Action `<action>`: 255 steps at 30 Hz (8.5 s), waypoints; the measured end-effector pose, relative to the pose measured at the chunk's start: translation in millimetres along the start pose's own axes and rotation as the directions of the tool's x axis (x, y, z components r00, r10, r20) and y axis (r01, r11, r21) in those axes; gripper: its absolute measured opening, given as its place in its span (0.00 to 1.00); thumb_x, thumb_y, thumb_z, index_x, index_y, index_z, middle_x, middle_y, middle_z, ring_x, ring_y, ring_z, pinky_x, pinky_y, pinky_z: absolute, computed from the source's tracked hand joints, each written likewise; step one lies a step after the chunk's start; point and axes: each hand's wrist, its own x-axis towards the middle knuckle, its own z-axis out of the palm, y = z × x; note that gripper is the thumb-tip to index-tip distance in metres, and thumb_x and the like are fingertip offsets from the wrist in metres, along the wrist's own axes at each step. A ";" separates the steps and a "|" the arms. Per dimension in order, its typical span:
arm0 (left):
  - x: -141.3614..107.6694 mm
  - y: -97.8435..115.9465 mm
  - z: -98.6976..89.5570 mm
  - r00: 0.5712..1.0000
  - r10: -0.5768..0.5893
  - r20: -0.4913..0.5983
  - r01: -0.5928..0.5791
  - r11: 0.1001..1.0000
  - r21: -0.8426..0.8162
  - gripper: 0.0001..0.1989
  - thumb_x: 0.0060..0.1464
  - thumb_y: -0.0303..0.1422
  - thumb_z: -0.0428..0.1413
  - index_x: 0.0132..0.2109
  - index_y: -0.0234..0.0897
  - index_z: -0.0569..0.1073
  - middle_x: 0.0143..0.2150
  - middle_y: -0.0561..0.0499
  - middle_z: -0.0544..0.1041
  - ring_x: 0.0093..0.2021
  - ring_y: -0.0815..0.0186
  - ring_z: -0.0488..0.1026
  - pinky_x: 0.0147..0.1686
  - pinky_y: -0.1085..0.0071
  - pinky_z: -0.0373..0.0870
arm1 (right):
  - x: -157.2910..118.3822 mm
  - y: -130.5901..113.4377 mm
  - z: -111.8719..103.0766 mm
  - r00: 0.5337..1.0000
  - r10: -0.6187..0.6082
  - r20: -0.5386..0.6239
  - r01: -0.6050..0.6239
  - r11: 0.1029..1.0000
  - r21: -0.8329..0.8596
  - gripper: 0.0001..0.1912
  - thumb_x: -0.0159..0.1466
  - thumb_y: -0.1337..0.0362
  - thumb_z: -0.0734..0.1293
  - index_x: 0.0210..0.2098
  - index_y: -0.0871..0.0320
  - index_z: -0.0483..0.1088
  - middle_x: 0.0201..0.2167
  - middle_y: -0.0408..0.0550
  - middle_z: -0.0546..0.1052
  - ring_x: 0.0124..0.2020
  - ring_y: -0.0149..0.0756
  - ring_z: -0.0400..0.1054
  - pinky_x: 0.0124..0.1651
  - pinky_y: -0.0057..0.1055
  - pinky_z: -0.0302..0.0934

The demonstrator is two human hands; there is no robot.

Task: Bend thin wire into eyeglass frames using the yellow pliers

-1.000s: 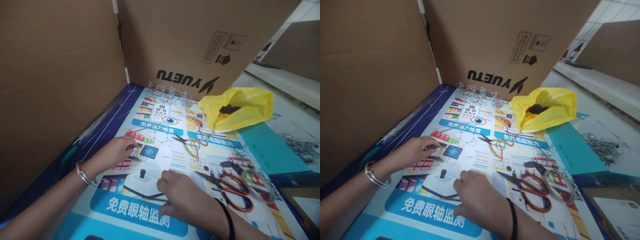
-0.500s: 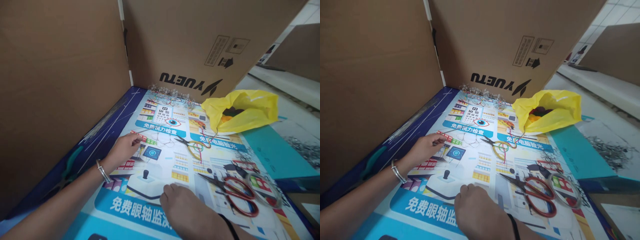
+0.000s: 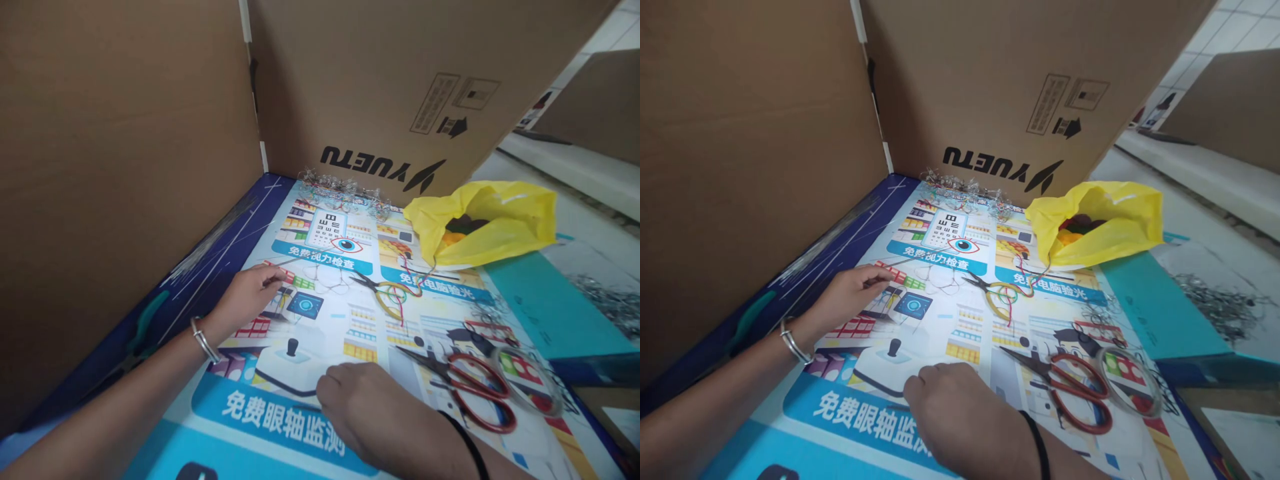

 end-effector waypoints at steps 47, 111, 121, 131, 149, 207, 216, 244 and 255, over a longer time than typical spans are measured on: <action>-60.2 64.3 30.9 0.817 0.332 0.471 -0.505 0.805 0.310 0.08 0.56 0.24 0.50 0.29 0.35 0.69 0.31 0.50 0.72 0.32 0.65 0.68 0.33 0.67 0.66 | 11.4 16.2 4.5 0.961 0.253 -0.108 -0.255 0.967 -0.010 0.15 0.56 0.82 0.56 0.31 0.61 0.68 0.30 0.48 0.70 0.31 0.34 0.64 0.32 0.29 0.54; -30.7 44.8 17.5 0.973 -0.224 0.047 0.218 0.841 -0.495 0.09 0.51 0.38 0.56 0.37 0.39 0.76 0.30 0.52 0.75 0.30 0.68 0.68 0.30 0.73 0.65 | 20.6 72.1 15.9 0.688 0.666 -0.287 -0.305 0.625 0.718 0.03 0.56 0.67 0.62 0.28 0.56 0.68 0.22 0.40 0.70 0.24 0.28 0.63 0.27 0.25 0.56; -0.9 -8.5 17.1 0.897 -0.379 -0.228 0.160 0.759 -0.631 0.10 0.49 0.36 0.57 0.38 0.36 0.75 0.27 0.55 0.71 0.26 0.72 0.63 0.27 0.76 0.60 | 26.9 76.8 24.0 0.690 0.620 -0.374 -0.420 0.763 0.491 0.09 0.56 0.69 0.61 0.36 0.57 0.69 0.27 0.43 0.72 0.30 0.31 0.65 0.33 0.27 0.57; -1.7 -7.5 17.0 0.909 -0.369 -0.193 0.155 0.730 -0.665 0.10 0.50 0.36 0.57 0.38 0.36 0.74 0.25 0.55 0.69 0.25 0.73 0.62 0.27 0.76 0.58 | 27.0 79.0 29.5 0.631 0.654 -0.418 -0.365 0.725 0.584 0.06 0.58 0.65 0.60 0.33 0.56 0.68 0.25 0.42 0.71 0.27 0.32 0.65 0.31 0.28 0.58; -3.0 -6.5 16.8 0.915 -0.357 -0.187 0.161 0.748 -0.644 0.10 0.50 0.36 0.56 0.39 0.36 0.74 0.26 0.56 0.69 0.25 0.73 0.62 0.27 0.76 0.59 | 27.2 80.4 31.4 0.628 0.649 -0.429 -0.351 0.728 0.589 0.07 0.58 0.65 0.60 0.33 0.55 0.69 0.25 0.42 0.72 0.27 0.32 0.66 0.32 0.29 0.59; -52.2 55.8 26.1 0.798 0.435 0.417 -0.538 0.826 0.166 0.11 0.60 0.28 0.45 0.36 0.35 0.71 0.33 0.49 0.74 0.35 0.63 0.69 0.36 0.65 0.64 | 5.4 16.9 2.7 0.956 0.229 -0.184 -0.248 0.965 -0.087 0.07 0.58 0.71 0.58 0.32 0.60 0.67 0.30 0.47 0.74 0.27 0.33 0.65 0.27 0.30 0.45; -57.5 56.3 32.9 0.791 0.435 0.431 -0.603 0.672 0.429 0.04 0.53 0.23 0.54 0.33 0.36 0.69 0.33 0.51 0.71 0.35 0.61 0.64 0.35 0.63 0.61 | 9.4 18.0 15.5 0.948 0.183 -0.261 -0.242 0.946 -0.217 0.04 0.60 0.72 0.62 0.31 0.59 0.62 0.28 0.46 0.71 0.29 0.36 0.63 0.27 0.32 0.50; -73.3 61.4 38.7 0.827 0.322 0.461 -0.549 0.640 0.538 0.12 0.47 0.16 0.50 0.35 0.35 0.70 0.34 0.48 0.72 0.35 0.59 0.68 0.35 0.61 0.69 | 14.0 10.0 20.6 0.919 0.281 -0.277 -0.320 0.941 -0.107 0.04 0.61 0.73 0.62 0.34 0.59 0.66 0.31 0.47 0.70 0.32 0.37 0.63 0.28 0.32 0.54; -62.4 50.9 28.3 0.905 0.317 0.284 -0.387 0.891 0.238 0.14 0.53 0.17 0.46 0.40 0.37 0.71 0.38 0.49 0.73 0.38 0.63 0.70 0.38 0.65 0.69 | 14.5 24.4 12.2 0.836 0.426 -0.345 -0.293 0.879 0.375 0.09 0.61 0.73 0.59 0.29 0.58 0.69 0.29 0.44 0.71 0.33 0.29 0.64 0.36 0.25 0.56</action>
